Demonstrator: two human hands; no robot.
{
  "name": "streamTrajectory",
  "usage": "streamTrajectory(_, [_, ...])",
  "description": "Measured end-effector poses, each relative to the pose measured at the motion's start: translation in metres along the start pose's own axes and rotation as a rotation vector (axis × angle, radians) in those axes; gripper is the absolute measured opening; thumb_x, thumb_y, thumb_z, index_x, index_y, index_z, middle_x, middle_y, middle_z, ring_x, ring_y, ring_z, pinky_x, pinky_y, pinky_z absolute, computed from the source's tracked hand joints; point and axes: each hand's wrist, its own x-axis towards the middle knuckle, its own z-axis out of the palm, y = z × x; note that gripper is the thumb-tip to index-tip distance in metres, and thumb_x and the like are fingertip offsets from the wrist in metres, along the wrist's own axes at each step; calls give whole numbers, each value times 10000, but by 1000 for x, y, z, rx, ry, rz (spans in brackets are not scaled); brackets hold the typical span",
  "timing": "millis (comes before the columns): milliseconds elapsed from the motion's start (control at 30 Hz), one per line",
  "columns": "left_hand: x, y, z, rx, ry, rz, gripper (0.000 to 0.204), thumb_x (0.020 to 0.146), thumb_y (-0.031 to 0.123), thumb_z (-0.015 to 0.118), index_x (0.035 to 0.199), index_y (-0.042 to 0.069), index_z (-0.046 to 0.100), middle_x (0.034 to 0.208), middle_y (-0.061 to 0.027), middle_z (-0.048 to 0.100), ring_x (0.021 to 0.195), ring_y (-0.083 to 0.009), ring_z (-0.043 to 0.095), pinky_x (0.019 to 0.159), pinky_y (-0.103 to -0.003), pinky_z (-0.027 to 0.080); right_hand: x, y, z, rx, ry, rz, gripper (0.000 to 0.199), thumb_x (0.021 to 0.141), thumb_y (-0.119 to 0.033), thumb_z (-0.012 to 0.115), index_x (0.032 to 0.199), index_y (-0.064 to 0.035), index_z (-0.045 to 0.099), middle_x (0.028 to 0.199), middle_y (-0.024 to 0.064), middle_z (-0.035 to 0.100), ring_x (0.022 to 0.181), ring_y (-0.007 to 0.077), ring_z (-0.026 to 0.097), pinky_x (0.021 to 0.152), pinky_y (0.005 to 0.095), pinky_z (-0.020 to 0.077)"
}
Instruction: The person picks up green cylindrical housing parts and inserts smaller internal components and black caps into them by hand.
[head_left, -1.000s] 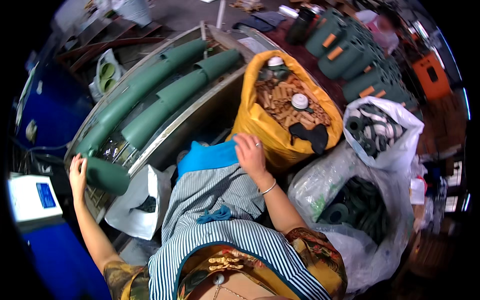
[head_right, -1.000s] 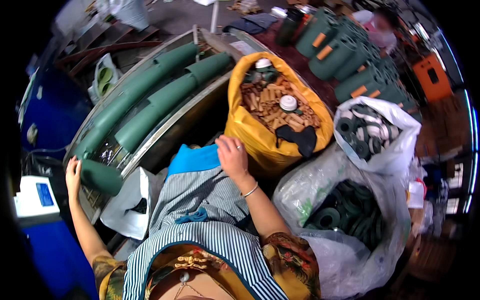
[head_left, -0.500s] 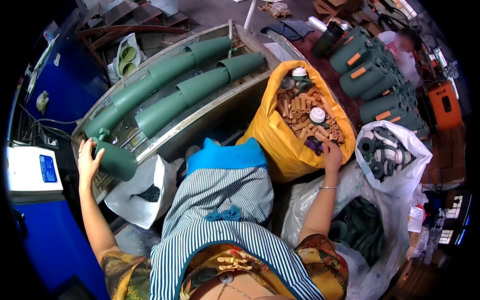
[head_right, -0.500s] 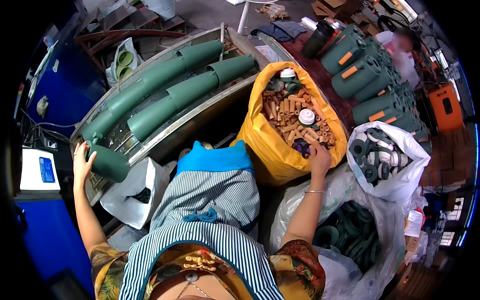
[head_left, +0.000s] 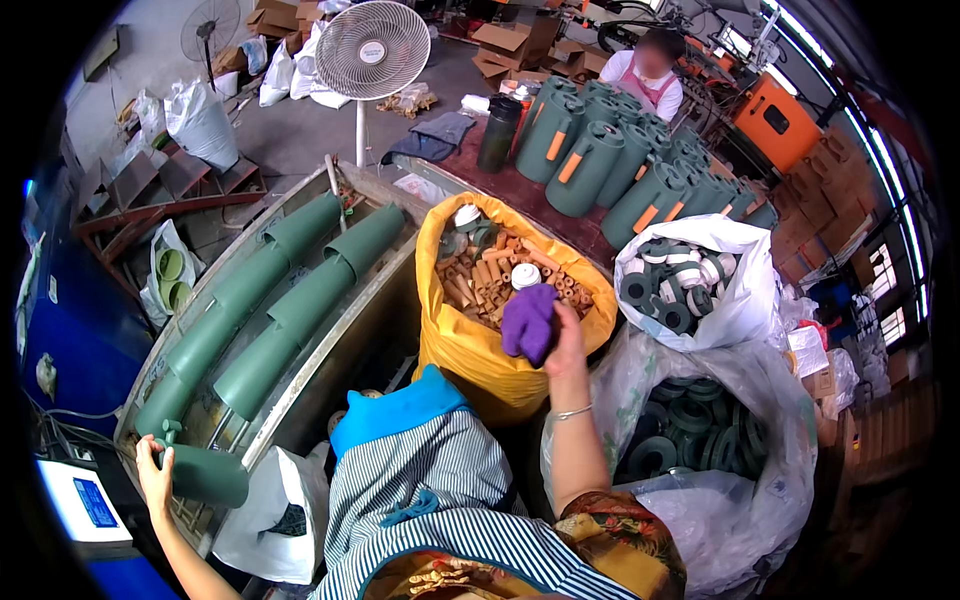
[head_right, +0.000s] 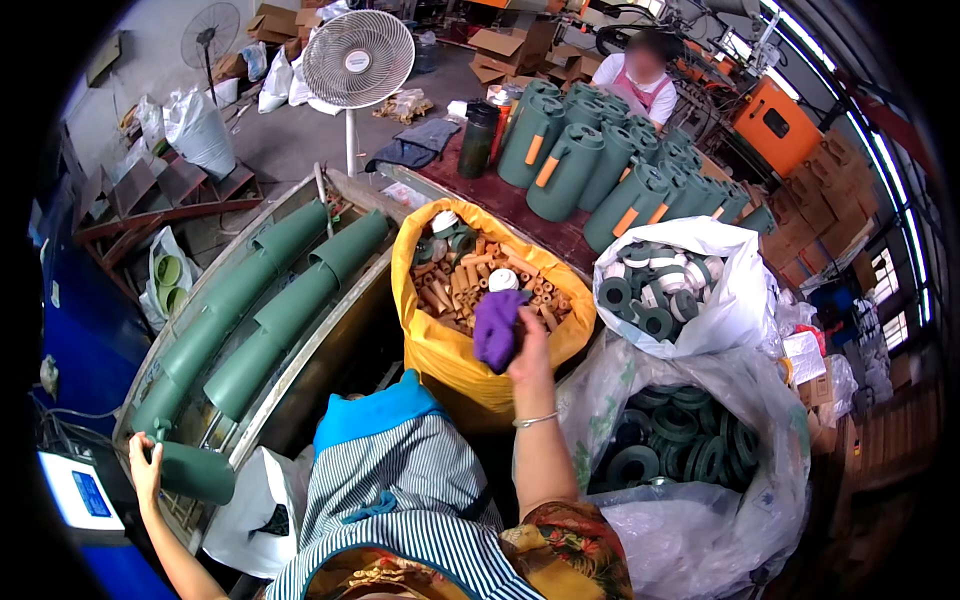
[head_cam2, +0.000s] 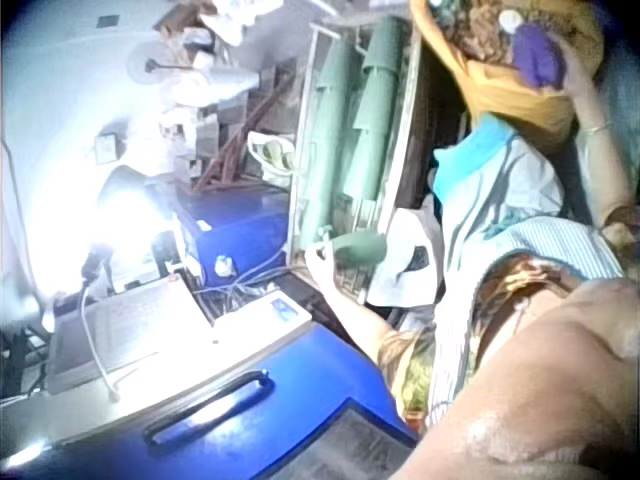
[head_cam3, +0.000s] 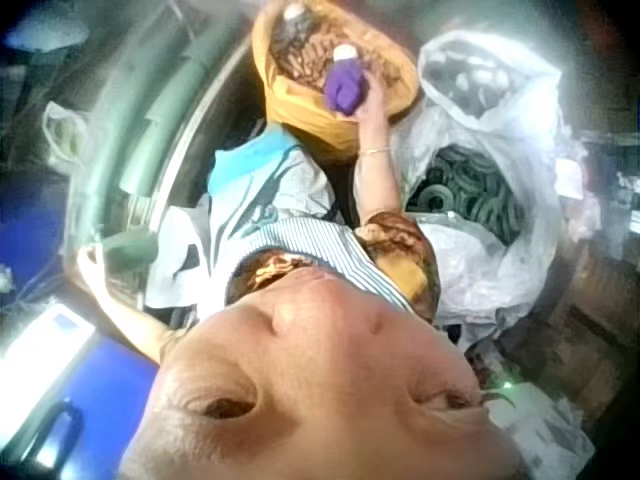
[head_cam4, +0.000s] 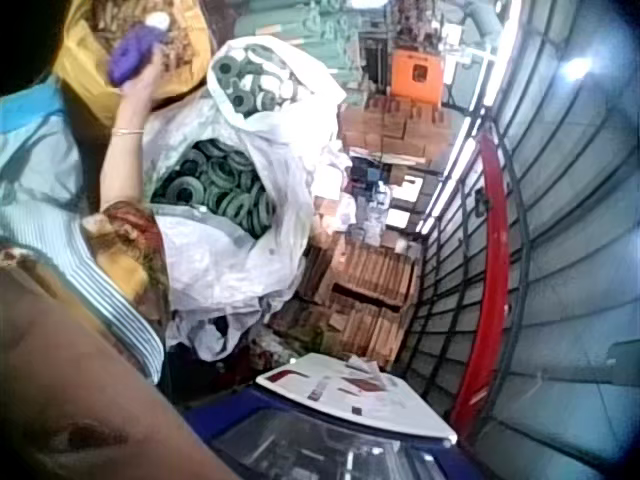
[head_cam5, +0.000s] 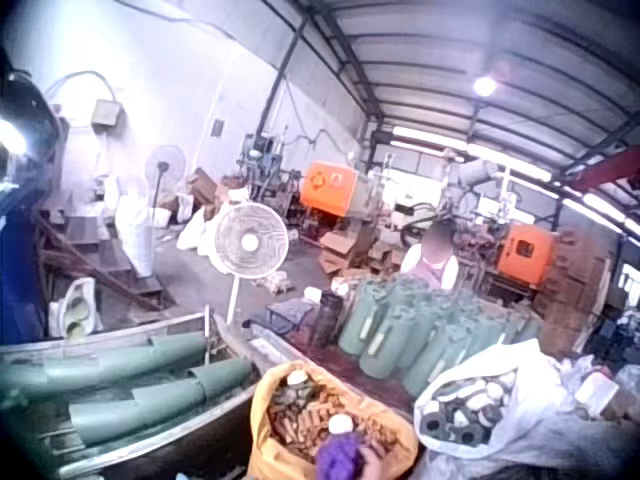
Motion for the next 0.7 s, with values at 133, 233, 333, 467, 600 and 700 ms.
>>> streamTrajectory(133, [-22, 30, 11, 66, 110, -45, 407, 788, 127, 734, 1121, 38, 518, 1065, -140, 551, 1059, -358, 533, 906, -429, 412, -25, 72, 77, 15, -25, 244, 347, 925, -298, 629, 1173, -56, 622, 1053, 114, 680, 909, 243, 668, 767, 359, 571])
streamTrajectory(233, [-52, 56, 13, 167, 167, 111, 467, 767, 162, 733, 1172, 44, 535, 1162, -130, 567, 1147, -347, 522, 964, -456, 398, -34, 163, 104, 110, -267, 483, 289, 912, -265, 650, 1158, -116, 631, 1039, 10, 664, 960, 156, 630, 858, 335, 527])
streamTrajectory(333, [-86, 51, 17, 316, 173, 123, 457, 822, 300, 682, 1194, 65, 559, 1274, -119, 551, 1287, -331, 458, 1070, -497, 309, -73, 274, 159, -97, -399, 529, 321, 936, -233, 607, 1226, -95, 599, 1107, 12, 654, 1016, 136, 608, 952, 327, 479])
streamTrajectory(467, [-91, 62, 28, 348, 205, 201, 448, 820, 303, 656, 1186, 57, 578, 1307, -115, 550, 1327, -341, 434, 1097, -515, 275, -127, 398, 191, -580, -956, 240, 385, 943, -280, 629, 1245, -44, 593, 1144, 65, 626, 1076, 192, 565, 980, 362, 436])
streamTrajectory(600, [-99, 60, 31, 367, 270, 172, 540, 806, 309, 561, 1232, -23, 545, 1289, -162, 557, 1291, -363, 464, 1093, -516, 292, -158, 471, 224, -852, -1306, -771, 476, 878, -286, 656, 1190, 64, 569, 1337, 250, 469, 1244, 417, 456, 1117, 492, 324])
streamTrajectory(700, [-92, 48, 34, 303, 304, 190, 565, 783, 216, 592, 1276, -44, 505, 1282, -209, 554, 1278, -377, 474, 1087, -508, 311, -151, 518, 227, -716, -1117, -840, 464, 867, -273, 647, 1188, 53, 568, 1299, 225, 500, 1228, 414, 464, 1096, 517, 337])
